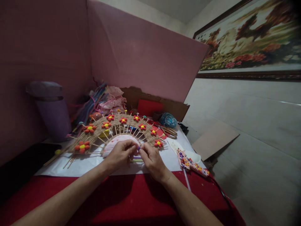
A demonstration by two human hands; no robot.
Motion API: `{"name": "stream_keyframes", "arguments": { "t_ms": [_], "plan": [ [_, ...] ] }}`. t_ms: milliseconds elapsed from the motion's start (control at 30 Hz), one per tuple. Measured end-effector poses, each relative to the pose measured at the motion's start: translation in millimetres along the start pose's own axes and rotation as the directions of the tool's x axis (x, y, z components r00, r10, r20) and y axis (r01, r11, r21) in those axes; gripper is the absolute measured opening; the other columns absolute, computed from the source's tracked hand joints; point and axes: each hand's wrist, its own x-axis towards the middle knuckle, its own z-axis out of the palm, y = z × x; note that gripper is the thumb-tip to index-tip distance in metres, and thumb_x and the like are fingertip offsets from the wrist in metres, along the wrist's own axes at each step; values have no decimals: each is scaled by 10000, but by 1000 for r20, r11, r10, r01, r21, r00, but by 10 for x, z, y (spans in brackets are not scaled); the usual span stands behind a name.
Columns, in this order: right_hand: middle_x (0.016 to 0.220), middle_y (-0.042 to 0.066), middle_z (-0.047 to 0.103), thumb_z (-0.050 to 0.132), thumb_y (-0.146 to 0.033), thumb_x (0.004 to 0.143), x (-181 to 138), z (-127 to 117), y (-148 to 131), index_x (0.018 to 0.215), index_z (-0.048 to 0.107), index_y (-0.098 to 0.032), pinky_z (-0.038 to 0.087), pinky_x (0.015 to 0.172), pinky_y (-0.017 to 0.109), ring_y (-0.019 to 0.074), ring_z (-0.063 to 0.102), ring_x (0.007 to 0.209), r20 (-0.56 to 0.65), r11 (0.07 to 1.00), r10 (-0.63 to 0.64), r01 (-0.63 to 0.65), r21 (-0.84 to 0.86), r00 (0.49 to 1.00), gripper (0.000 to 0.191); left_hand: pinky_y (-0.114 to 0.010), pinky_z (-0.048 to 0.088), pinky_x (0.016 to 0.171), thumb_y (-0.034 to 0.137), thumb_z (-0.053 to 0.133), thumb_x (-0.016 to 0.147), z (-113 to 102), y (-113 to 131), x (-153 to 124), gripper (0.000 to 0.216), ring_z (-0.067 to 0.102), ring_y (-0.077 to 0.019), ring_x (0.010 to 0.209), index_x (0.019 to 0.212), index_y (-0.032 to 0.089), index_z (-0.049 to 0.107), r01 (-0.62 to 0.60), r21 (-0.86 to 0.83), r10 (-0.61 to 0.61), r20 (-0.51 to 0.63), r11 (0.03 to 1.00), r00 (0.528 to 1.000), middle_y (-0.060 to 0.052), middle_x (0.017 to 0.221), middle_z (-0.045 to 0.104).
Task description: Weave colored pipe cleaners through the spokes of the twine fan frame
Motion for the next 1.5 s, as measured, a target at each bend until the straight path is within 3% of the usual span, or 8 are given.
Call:
{"name": "stream_keyframes", "arguments": {
  "t_ms": [200,467,667,933,1133,1267,1500],
  "plan": [
    [632,-25,514,423,-163,864,-8,-7,-15,711,481,-184,349,577,232,120,486,590,-4,997,1,-1,74,1000,165,-203,436,404,409,609,733,-10,74,-13,296,483,-77,461,733,118,553,47,-194,-43,21,980,999,27,581,544],
    [668,-15,549,423,-171,872,-5,1,-10,728,507,-176,360,600,229,118,506,620,39,990,-2,-4,138,999,167,-226,475,430,401,687,667,-46,64,-12,306,536,-94,457,678,114,581,115,-267,-100,71,957,992,5,590,592],
    [647,-22,506,425,-203,871,-12,20,12,713,491,-176,351,580,231,117,473,605,38,984,31,-37,173,999,174,-176,390,422,370,648,720,-54,56,-26,271,523,-81,437,685,106,600,83,-225,-69,70,971,995,8,520,581],
    [637,-25,486,422,-220,862,-10,33,26,691,472,-176,344,569,229,115,451,600,31,973,67,-72,219,997,184,-190,396,438,358,618,745,-25,39,-13,258,525,-88,427,682,110,583,43,-215,-31,59,976,998,14,497,574],
    [621,-32,477,429,-200,860,-1,10,-4,680,455,-180,333,553,222,109,448,582,8,983,47,-48,176,999,183,-205,417,435,388,638,708,18,58,-17,286,542,-97,449,689,111,570,49,-224,-50,0,973,999,3,577,590],
    [610,-40,464,439,-172,859,-4,-15,-16,686,456,-182,328,555,218,103,446,570,5,993,-6,6,118,1000,174,-182,374,421,351,648,703,15,87,-22,253,530,-86,430,690,108,579,46,-174,-48,-7,984,999,11,525,582],
    [660,-21,522,426,-153,871,-15,-16,-6,740,480,-182,344,597,223,115,503,619,31,998,-52,51,28,998,145,-185,388,425,339,634,685,-46,111,-14,236,534,-90,426,683,105,601,108,-140,-101,61,984,993,-6,499,606]
  ]
}}
